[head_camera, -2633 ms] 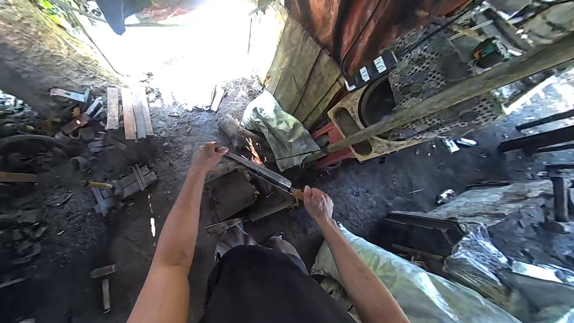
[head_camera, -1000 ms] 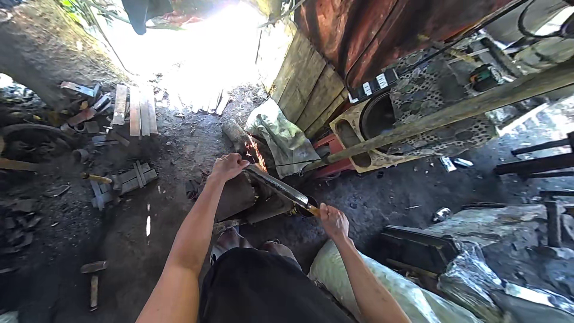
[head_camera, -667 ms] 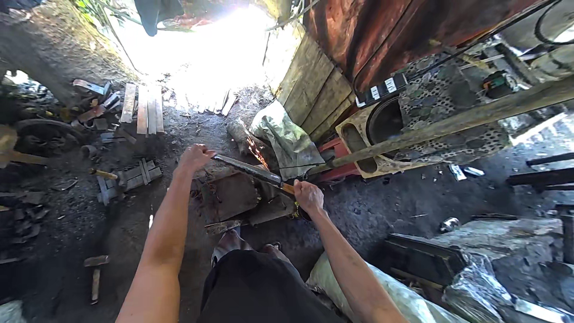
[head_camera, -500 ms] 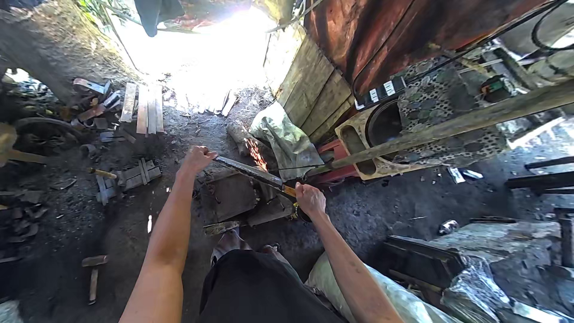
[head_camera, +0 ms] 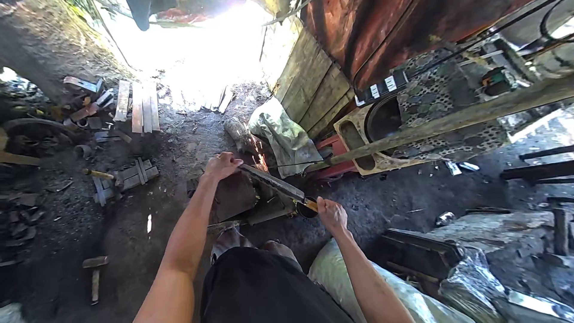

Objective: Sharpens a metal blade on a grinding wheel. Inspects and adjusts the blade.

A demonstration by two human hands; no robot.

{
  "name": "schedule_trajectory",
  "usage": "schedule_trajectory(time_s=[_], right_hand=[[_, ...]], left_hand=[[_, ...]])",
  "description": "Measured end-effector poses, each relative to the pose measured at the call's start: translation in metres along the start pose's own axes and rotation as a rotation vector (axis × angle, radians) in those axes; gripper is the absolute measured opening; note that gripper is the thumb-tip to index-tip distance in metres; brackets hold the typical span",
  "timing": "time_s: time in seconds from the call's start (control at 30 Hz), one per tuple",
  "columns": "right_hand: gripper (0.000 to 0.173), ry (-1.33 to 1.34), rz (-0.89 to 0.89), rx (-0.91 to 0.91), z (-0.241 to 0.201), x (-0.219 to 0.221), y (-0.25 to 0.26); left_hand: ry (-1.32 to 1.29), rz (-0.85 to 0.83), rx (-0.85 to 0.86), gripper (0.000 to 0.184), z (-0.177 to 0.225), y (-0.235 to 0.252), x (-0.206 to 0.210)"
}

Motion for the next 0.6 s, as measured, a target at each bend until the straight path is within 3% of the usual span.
schedule_trajectory(time_s=[0.2,0.3,0.43,0.6], right_hand=[[0.065,-0.033,-0.005,-0.175,-0.072,-0.01,0.053],[0.065,-0.041,-0.031,-0.195,-0.086,-0.011,0.065],[0.066,-0.042,-0.004,-0.176,-0.072,-0.01,0.058],[0.068,-0.029,-0.005,-0.051,-0.01,-0.006,0.025]], left_hand=[[-0.072,0.055,-0.204,0.053,-0.067,-0.006,-0.052],[-0.105,0.073,-0.249,0.054,-0.083,-0.012,-0.061],[-0.128,0.045,-0.247,0.053,-0.069,-0.011,-0.056],[-0.102,-0.016,-0.172,0.052,-0.013,-0.008,-0.024]])
Point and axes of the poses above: each hand's wrist, its own y-axis towards the middle knuckle, its own x-axis out of the palm, z = x × y, the point moved 3 cm from there along y, towards the middle knuckle, and after that the axes turned 15 degrees about -x, right-handed, at the moved point
